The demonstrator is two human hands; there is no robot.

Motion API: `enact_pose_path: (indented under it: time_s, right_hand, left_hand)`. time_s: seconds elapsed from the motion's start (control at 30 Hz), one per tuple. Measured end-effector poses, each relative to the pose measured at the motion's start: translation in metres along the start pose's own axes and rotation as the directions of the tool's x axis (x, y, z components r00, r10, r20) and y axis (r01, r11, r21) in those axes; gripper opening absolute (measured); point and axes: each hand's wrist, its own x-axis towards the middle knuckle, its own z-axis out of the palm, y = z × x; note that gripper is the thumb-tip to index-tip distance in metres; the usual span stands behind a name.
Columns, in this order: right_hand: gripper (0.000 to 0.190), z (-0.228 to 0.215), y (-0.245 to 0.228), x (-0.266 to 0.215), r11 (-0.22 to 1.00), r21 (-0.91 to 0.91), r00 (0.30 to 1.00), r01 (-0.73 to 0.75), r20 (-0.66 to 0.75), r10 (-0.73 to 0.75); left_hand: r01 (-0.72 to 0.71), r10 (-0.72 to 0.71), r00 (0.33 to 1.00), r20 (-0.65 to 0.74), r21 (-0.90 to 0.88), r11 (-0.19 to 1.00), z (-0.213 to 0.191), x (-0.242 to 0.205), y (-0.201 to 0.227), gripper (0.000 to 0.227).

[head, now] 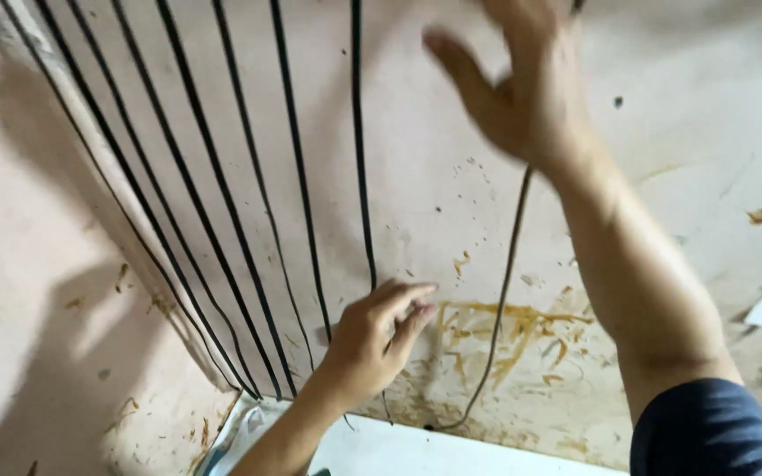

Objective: Applying edge coating to leather strips using a manual roller applicator and hanging them to dry in a workshop.

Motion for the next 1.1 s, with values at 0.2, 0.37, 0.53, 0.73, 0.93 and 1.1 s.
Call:
enact_pose_path:
  time_s: [0.2,0.37,0.53,0.73,0.93,1.1]
  right_hand:
    - [0.037,-0.006,-0.095,-0.099,0.967,0.117,0.973,-0.227,-0.013,0.23]
    - [0.032,-0.017,-0.142,-0.158,0.93,0.153,0.942,-0.335,0.022,0.335]
    - [0.03,-0.012,-0.184,-0.219,0.908,0.2,0.929,-0.369,0.067,0.363]
    - [0.029,-0.013,-0.249,-0.265,0.868,0.286,0.914,-0.406,0.14,0.381]
    - [0.028,-0.026,-0.289,-0.284,0.887,0.277,0.926,-0.37,0.194,0.325]
    - [0.035,-0.035,-0.305,-0.292,0.872,0.297,0.865,-0.388,0.444,0.234]
  left_hand:
    - [0.107,-0.104,0.994,0.043,-0.081,0.991,0.04,-0.055,0.001,0.022]
    - [0.224,-0.223,0.974,0.027,-0.154,0.962,0.083,-0.111,-0.011,0.02]
    - [0.541,-0.541,0.84,0.044,-0.136,0.83,0.133,-0.241,-0.064,0.023]
    - [0.803,-0.793,0.597,-0.127,0.098,0.589,0.15,-0.468,-0.095,0.032]
    - [0.997,-0.937,0.071,-0.341,0.013,0.071,0.098,-0.547,-0.013,0.048]
    - [0.928,-0.868,-0.367,-0.335,-0.069,-0.366,0.086,-0.629,-0.018,0.053]
